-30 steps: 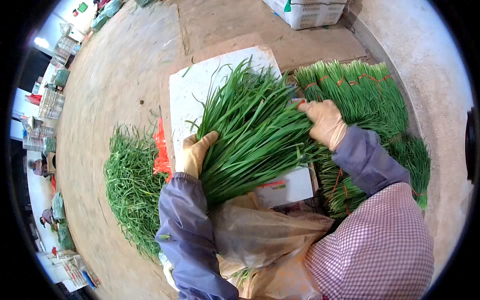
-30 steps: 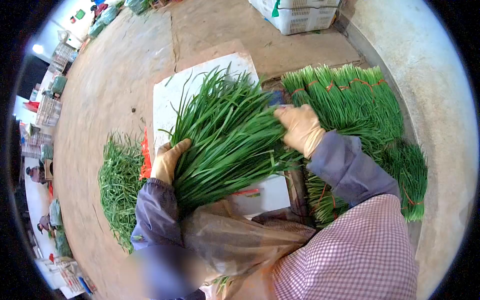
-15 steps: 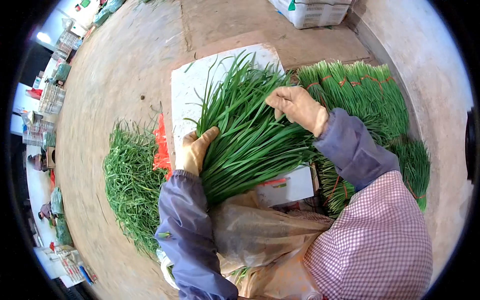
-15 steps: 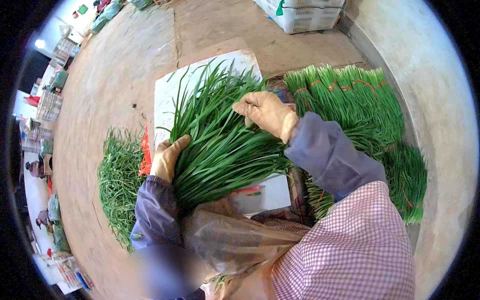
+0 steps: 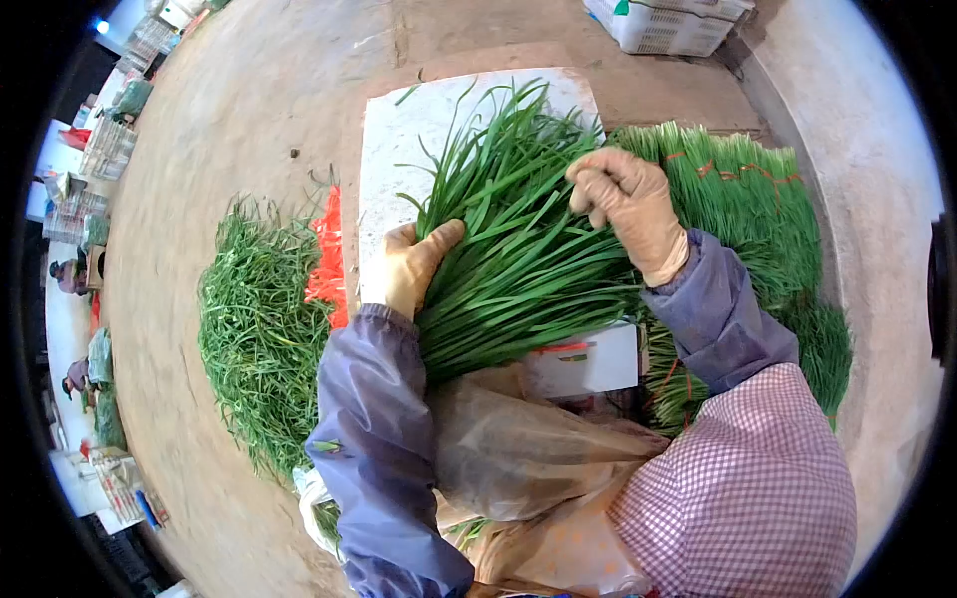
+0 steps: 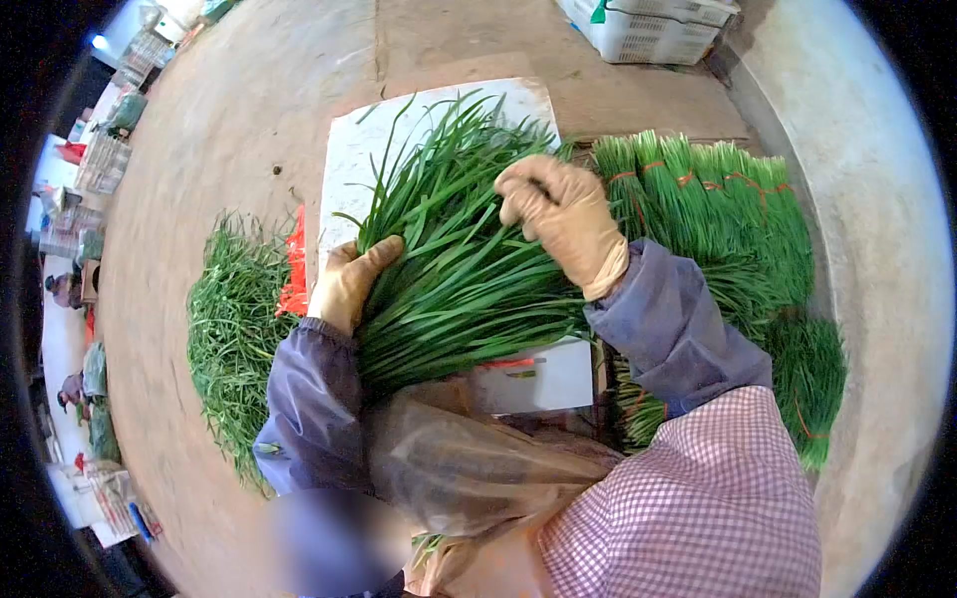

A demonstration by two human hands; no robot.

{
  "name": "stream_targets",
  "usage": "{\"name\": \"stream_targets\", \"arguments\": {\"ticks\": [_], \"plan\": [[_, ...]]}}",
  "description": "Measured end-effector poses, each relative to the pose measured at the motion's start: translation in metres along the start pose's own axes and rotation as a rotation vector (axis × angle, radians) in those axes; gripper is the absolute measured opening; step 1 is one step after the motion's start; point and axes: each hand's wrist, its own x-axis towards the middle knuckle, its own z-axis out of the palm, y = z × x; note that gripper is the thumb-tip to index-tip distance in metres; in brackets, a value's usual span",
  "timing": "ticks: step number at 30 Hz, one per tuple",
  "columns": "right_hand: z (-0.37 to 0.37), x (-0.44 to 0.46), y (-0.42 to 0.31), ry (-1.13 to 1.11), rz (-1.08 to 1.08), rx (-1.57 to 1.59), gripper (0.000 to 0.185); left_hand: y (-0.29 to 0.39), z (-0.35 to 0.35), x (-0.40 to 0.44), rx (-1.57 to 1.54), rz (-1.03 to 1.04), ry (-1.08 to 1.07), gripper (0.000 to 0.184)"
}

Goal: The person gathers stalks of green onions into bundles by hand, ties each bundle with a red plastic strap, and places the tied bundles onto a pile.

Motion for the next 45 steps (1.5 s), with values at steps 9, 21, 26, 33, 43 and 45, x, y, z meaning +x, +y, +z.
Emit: {"name": "stream_targets", "arguments": {"ticks": [9, 21, 26, 33, 43, 45], "plan": [[0.065, -0.019, -0.002, -0.211, -0.715, -0.52, 0.01, 0.002, -0.002, 0.001, 0.445, 0.074, 0.089, 0.057], [-0.171, -0.033, 0.076, 0.203, -0.168, -1.155, 0.028, 0.016, -0.052, -0.116, 0.978, 0.51, -0.002, 0.118], [-0.138, -0.063, 0.045, 0.365, 0.13, -0.219, 0.016, 0.015, -0.025, -0.121, 1.392, 0.341, 0.006, 0.124], [0.043, -0.086, 0.009, -0.181, -0.872, -0.929, 0.034, -0.003, -0.066, -0.074, 0.773, 0.211, -0.186, 0.117], [-0.076, -0.027, 0.016, 0.091, -0.398, -1.137, 0.022, -0.068, -0.194, -0.164, -0.033, -0.01, -0.152, 0.073], [-0.027, -0.06, -0.005, -0.023, -0.514, -0.888, 0.027, -0.072, -0.189, -0.18, -0.231, -0.017, -0.185, 0.068]]}}
